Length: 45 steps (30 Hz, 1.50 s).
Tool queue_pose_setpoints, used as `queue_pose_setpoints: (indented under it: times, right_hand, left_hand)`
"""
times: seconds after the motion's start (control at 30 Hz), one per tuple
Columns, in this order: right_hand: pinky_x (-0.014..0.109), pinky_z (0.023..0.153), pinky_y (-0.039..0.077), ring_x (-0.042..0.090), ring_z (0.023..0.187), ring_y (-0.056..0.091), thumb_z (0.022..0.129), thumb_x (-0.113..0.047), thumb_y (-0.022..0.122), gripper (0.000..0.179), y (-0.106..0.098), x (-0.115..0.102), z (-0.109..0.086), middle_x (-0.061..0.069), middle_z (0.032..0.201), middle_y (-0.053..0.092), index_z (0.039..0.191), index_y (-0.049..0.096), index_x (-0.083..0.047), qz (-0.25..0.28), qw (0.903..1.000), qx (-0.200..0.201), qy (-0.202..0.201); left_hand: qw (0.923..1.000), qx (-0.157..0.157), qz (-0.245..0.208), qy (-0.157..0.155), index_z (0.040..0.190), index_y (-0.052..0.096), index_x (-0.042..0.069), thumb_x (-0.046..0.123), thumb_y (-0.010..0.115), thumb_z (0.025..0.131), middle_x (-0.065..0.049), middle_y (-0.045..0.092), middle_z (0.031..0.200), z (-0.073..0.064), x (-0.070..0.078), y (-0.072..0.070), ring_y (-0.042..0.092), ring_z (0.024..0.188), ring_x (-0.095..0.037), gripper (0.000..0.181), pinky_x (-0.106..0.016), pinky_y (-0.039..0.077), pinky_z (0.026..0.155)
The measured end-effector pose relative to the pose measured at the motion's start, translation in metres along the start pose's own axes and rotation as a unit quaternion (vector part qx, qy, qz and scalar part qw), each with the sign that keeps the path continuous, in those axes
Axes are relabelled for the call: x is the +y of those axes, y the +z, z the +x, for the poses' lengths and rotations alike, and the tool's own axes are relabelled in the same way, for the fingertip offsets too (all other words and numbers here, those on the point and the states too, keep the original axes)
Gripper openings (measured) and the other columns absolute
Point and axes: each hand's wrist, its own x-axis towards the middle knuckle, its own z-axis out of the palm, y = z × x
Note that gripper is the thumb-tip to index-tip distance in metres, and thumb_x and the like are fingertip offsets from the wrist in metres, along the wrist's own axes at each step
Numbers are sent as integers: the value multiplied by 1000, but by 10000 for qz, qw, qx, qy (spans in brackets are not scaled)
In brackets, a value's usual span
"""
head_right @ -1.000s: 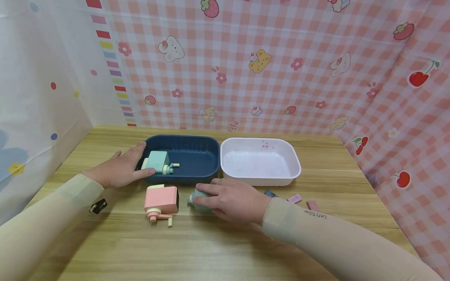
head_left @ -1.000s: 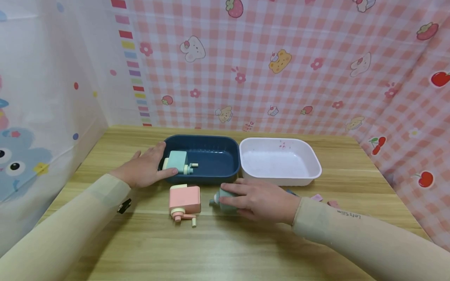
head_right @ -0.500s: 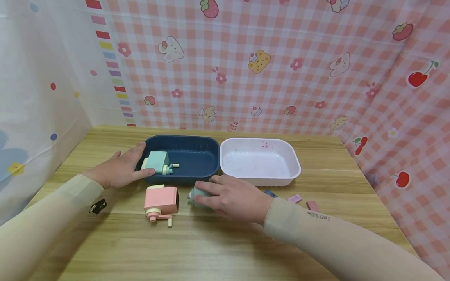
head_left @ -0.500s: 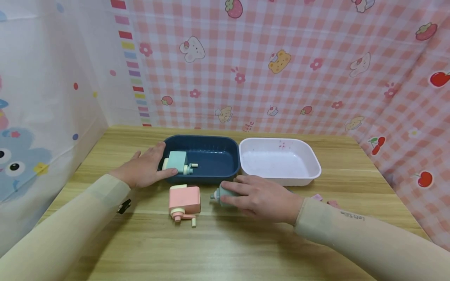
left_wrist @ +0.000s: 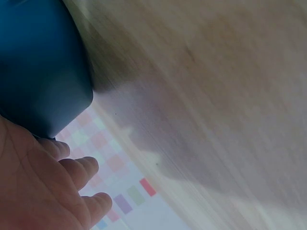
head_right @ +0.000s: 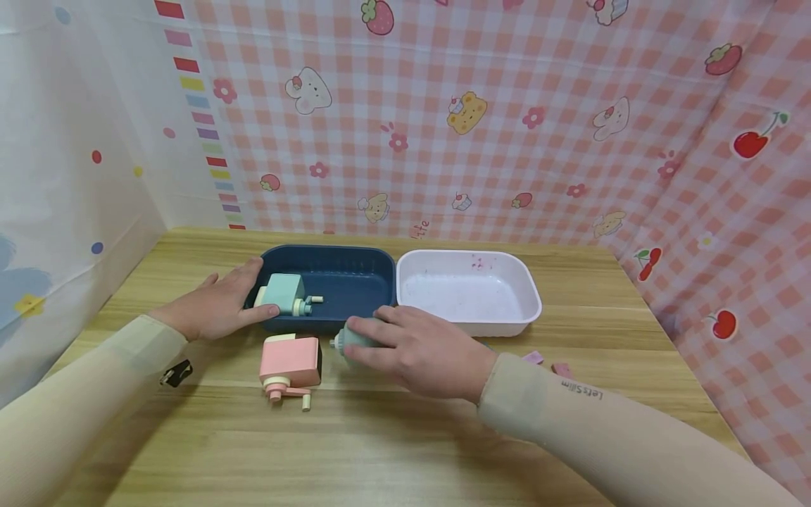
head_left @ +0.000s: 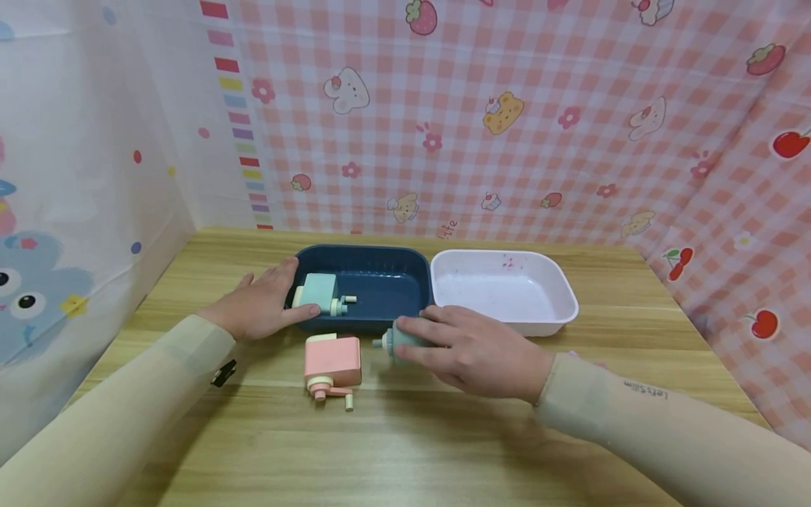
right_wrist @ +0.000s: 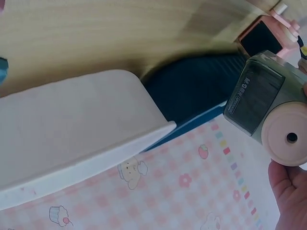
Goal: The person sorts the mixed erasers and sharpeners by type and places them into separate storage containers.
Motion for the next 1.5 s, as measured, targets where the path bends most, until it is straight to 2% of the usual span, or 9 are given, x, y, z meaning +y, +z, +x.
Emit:
queue_pose_setpoints:
  times: [0.23,0.47,0.63,1.1,1.5]
  right_hand:
    - [42,107,56,29,127,66,91,-22,82,54,-7,4,7,8,152,62,143,66,-21,20,9999,-25,100]
    - [43,104,57,31,124,67,90,-21,84,54,-8,10,16,11,149,64,141,68,-18,-174,9993,319,-42]
    - [44,106,56,32,124,66,92,-19,82,51,-6,15,23,11,149,64,141,68,-17,-215,9991,361,-24]
    - [49,110,54,34,128,65,97,-20,77,49,3,32,46,11,154,60,144,65,-18,-110,9999,20,129]
    - [50,123,42,37,146,52,103,-21,69,54,16,51,70,8,166,46,155,54,-23,156,9925,-920,791]
  left_hand:
    - [10000,-19,-28,-37,167,2,-4,83,39,97,-26,4,175,0,0,0,11,161,-49,118,-77,6,124]
    - [9999,-60,-118,-44,167,1,-3,82,41,97,-25,4,176,-1,1,-2,11,161,-48,117,-76,5,125]
    - [9999,-63,-93,-25,167,1,-4,81,41,98,-26,4,176,-1,1,-2,11,161,-48,117,-76,6,125]
    - [9999,-53,-107,12,167,1,-3,85,38,96,-25,4,176,0,-2,-1,11,162,-47,119,-76,5,125]
    - [9999,-50,-86,18,167,2,-4,87,36,95,-25,4,176,0,-1,-2,11,162,-47,121,-75,6,125]
